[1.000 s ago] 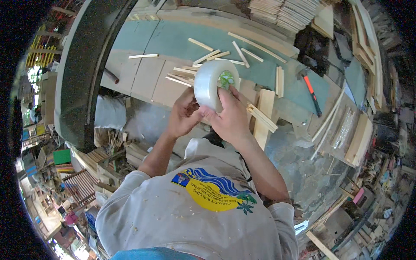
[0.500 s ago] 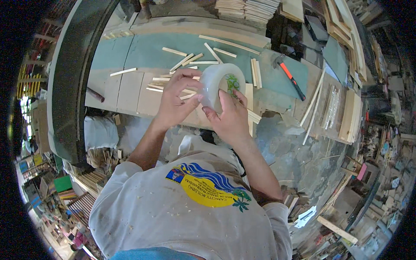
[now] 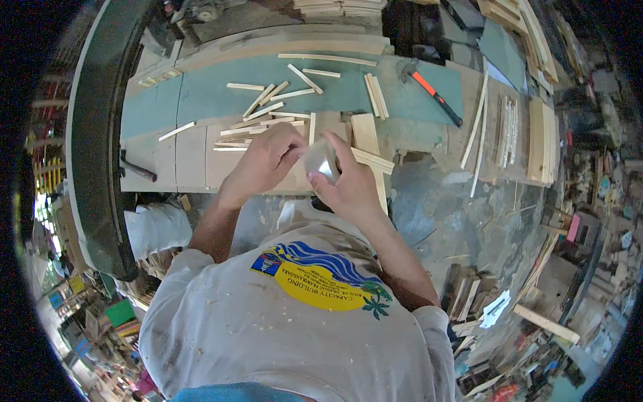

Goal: The person sits on the floor assembling a small wooden frame, then moves to a workbench to bundle small wooden sticks. They align the sticks, wrap them with tape, and place the finished bundles on the table.

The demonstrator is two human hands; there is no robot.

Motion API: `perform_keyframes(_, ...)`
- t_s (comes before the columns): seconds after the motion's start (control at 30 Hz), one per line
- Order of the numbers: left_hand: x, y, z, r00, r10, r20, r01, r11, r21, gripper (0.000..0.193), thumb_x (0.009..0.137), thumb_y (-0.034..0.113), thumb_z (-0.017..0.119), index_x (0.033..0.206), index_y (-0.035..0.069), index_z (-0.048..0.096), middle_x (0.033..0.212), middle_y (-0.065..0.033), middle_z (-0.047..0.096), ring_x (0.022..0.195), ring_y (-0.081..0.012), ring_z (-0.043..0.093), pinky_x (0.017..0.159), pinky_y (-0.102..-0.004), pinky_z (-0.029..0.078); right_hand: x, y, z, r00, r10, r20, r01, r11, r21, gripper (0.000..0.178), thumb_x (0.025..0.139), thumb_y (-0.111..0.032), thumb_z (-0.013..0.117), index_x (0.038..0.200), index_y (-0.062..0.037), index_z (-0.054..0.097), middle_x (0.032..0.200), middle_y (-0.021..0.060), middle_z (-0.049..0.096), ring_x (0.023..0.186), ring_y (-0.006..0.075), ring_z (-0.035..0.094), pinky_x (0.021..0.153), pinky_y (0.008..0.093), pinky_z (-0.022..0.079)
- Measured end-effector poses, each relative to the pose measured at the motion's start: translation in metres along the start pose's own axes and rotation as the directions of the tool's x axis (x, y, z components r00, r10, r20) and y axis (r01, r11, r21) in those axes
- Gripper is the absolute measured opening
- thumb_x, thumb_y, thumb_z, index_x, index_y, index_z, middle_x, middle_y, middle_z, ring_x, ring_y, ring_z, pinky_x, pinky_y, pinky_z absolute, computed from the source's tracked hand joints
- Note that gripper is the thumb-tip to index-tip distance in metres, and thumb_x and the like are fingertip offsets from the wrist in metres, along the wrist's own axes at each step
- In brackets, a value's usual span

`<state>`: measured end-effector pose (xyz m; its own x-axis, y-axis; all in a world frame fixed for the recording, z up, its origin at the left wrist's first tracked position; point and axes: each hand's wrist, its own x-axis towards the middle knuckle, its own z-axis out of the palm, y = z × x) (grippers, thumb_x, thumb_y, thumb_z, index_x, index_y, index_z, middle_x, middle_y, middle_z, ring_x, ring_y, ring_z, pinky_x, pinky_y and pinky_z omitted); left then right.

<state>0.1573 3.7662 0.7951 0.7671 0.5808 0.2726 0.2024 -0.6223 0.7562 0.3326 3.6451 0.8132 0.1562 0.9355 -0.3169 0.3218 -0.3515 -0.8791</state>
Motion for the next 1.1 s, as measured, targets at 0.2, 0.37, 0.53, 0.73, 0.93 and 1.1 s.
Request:
perform_keyframes(0.2, -0.012, 0.011, 0.025, 0.994, 0.012, 0.110, -0.006, 0.998, -0.055, 0.011, 0.087, -0.001, 0.065, 0.094, 0.003, 0.057, 0.085, -0.0134, 0.059, 0.079, -0.0347, 0.059, 0.070, -0.0424, 0.048, -0.020, 0.040, 0.002, 0.991, 0.134, -0.025, -0.136, 0.977, -0.162, 0.059, 0.091, -0.025, 0.072, 0.142, -0.0061, 0.050, 0.121, 0.0189, 0.069, 0.109, 0.0263, 0.069, 0.092, 0.0385, 0.052)
perform_keyframes(0.37, 0.008, 0.010, 0.051, 0.947, -0.013, 0.321, 0.037, 0.997, -0.070, 0.011, 0.086, 0.002, 0.067, 0.091, 0.002, 0.058, 0.085, -0.0144, 0.060, 0.081, -0.0358, 0.060, 0.070, -0.0437, 0.047, -0.044, 0.086, -0.009, 0.993, 0.106, 0.059, -0.110, 0.992, 0.061, 0.033, 0.097, -0.025, 0.066, 0.122, -0.0027, 0.065, 0.108, 0.0154, 0.072, 0.097, 0.0220, 0.068, 0.088, 0.0348, 0.052)
perform_keyframes(0.53, 0.040, 0.009, 0.086, 0.919, -0.039, 0.393, 0.080, 0.993, -0.088, 0.018, 0.087, 0.011, 0.070, 0.100, 0.002, 0.062, 0.091, -0.0150, 0.064, 0.089, -0.0346, 0.063, 0.076, -0.0414, 0.050, -0.063, 0.116, -0.022, 0.987, 0.126, -0.095, -0.108, 0.978, 0.179, 0.026, 0.100, -0.024, 0.064, 0.110, -0.0010, 0.070, 0.097, 0.0116, 0.071, 0.089, 0.0188, 0.066, 0.083, 0.0318, 0.051)
perform_keyframes(0.73, 0.057, -0.038, 0.168, 0.931, -0.044, 0.361, -0.059, 0.962, 0.268, 0.043, 0.086, 0.029, 0.073, 0.121, 0.004, 0.063, 0.116, -0.0141, 0.063, 0.113, -0.0331, 0.060, 0.097, -0.0438, 0.047, -0.092, 0.164, -0.047, 0.922, 0.254, -0.293, -0.166, 0.942, 0.293, 0.032, 0.102, -0.030, 0.064, 0.106, 0.0007, 0.072, 0.095, 0.0038, 0.069, 0.088, 0.0097, 0.059, 0.080, 0.0269, 0.048)
perform_keyframes(0.93, 0.045, -0.068, 0.215, 0.864, 0.005, 0.503, -0.247, 0.875, 0.416, 0.056, 0.081, 0.031, 0.075, 0.128, 0.005, 0.059, 0.118, -0.0114, 0.059, 0.111, -0.0325, 0.059, 0.098, -0.0455, 0.046, -0.105, 0.180, -0.062, 0.871, 0.312, -0.380, -0.211, 0.935, 0.284, 0.027, 0.101, -0.025, 0.062, 0.107, 0.0006, 0.070, 0.097, 0.0096, 0.071, 0.091, 0.0175, 0.064, 0.084, 0.0308, 0.049)
perform_keyframes(1.1, 0.045, -0.074, 0.223, 0.850, -0.026, 0.527, -0.237, 0.873, 0.426, 0.044, 0.078, 0.018, 0.074, 0.120, 0.006, 0.063, 0.105, -0.0105, 0.058, 0.105, -0.0296, 0.060, 0.090, -0.0424, 0.050, -0.107, 0.183, -0.067, 0.868, 0.306, -0.391, -0.159, 0.918, 0.364, 0.026, 0.102, -0.023, 0.062, 0.107, 0.0010, 0.069, 0.092, 0.0059, 0.068, 0.086, 0.0130, 0.059, 0.080, 0.0287, 0.047)
